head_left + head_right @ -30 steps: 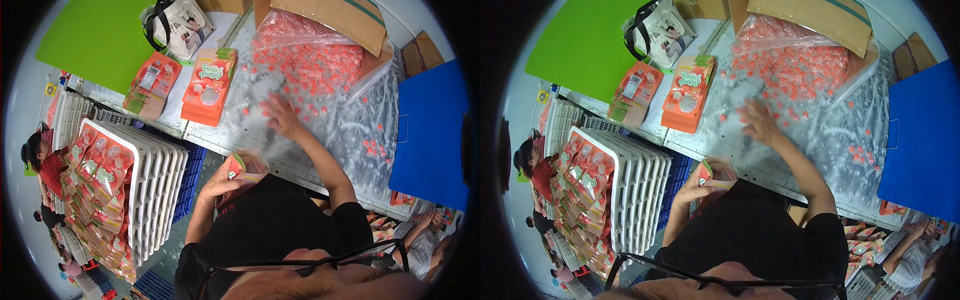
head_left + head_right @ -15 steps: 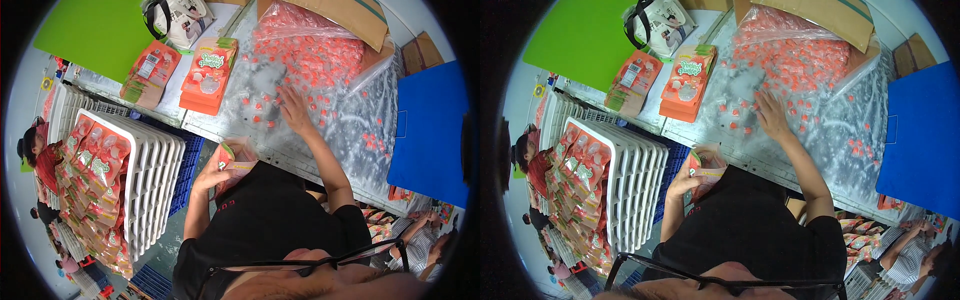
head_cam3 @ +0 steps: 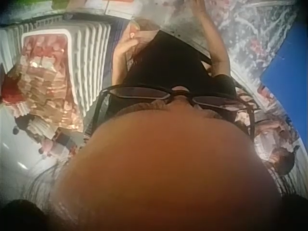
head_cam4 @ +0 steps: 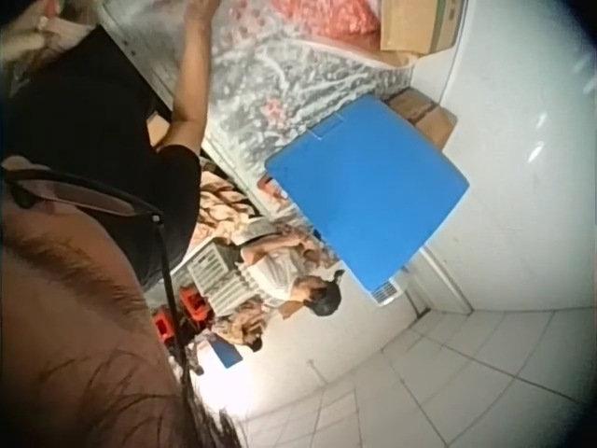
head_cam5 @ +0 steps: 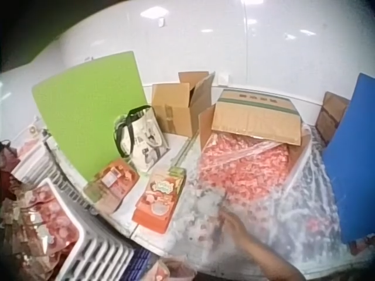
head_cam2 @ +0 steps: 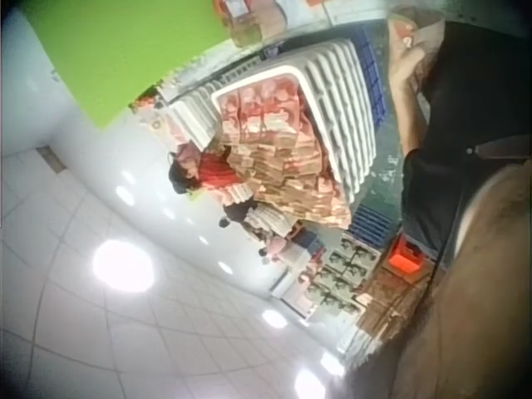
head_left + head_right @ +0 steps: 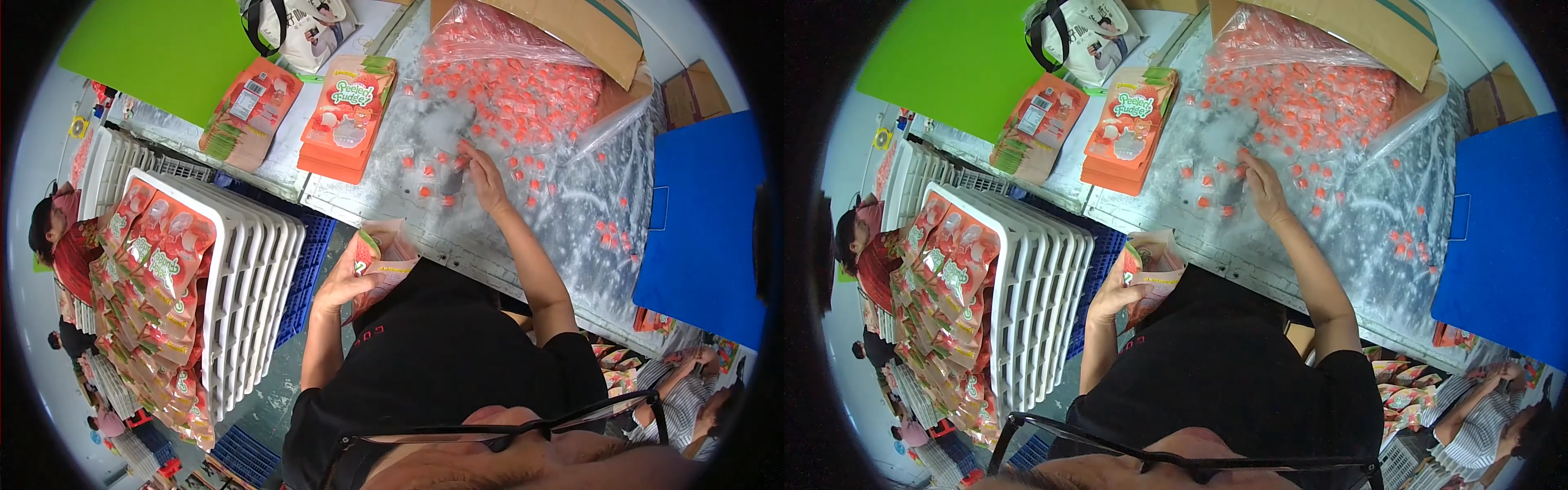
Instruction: Manually filling and sealing plastic bags with small items and organizing them onto trays.
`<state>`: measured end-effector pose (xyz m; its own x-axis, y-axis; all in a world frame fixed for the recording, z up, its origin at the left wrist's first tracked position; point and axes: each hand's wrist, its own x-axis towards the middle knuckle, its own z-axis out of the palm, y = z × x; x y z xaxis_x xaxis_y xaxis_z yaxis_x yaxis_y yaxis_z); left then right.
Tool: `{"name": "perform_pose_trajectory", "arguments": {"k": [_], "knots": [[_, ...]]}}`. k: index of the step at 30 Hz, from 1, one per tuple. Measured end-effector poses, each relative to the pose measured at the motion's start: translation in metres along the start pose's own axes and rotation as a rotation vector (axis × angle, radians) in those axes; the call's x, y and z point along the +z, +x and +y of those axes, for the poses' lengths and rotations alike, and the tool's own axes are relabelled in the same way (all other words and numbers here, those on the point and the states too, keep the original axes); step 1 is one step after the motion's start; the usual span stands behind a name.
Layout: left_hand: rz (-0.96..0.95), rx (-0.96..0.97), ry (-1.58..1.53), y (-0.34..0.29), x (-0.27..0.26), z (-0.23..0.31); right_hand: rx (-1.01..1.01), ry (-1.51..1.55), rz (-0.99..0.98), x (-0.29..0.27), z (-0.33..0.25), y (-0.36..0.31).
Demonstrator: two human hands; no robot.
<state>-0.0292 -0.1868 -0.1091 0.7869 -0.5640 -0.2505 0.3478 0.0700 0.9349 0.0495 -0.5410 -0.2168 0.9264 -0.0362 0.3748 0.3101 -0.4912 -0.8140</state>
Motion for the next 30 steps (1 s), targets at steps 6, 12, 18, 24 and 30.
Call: {"name": "perform_pose_trajectory", "arguments": {"k": [6, 12, 18, 24, 30], "knots": [[-0.04, 0.028, -0.058, 0.002, 0.005, 0.007, -0.087, -0.344, -0.061, 0.008, -0.016, -0.001], [-0.013, -0.004, -0.007, -0.001, 0.003, 0.005, -0.116, -0.463, -0.144, 0.015, -0.02, -0.034], [0.027, 0.067, 0.024, 0.006, 0.003, 0.011, -0.241, -0.626, -0.169, 0.032, -0.063, -0.009], [0.212, 0.021, 0.314, 0.018, 0.003, 0.004, -0.335, -0.461, -0.191, 0.047, -0.04, -0.012], [0.282, 0.21, 0.736, 0.042, 0.018, 0.002, -0.409, -0.481, -0.123, 0.043, -0.036, -0.021]]}}
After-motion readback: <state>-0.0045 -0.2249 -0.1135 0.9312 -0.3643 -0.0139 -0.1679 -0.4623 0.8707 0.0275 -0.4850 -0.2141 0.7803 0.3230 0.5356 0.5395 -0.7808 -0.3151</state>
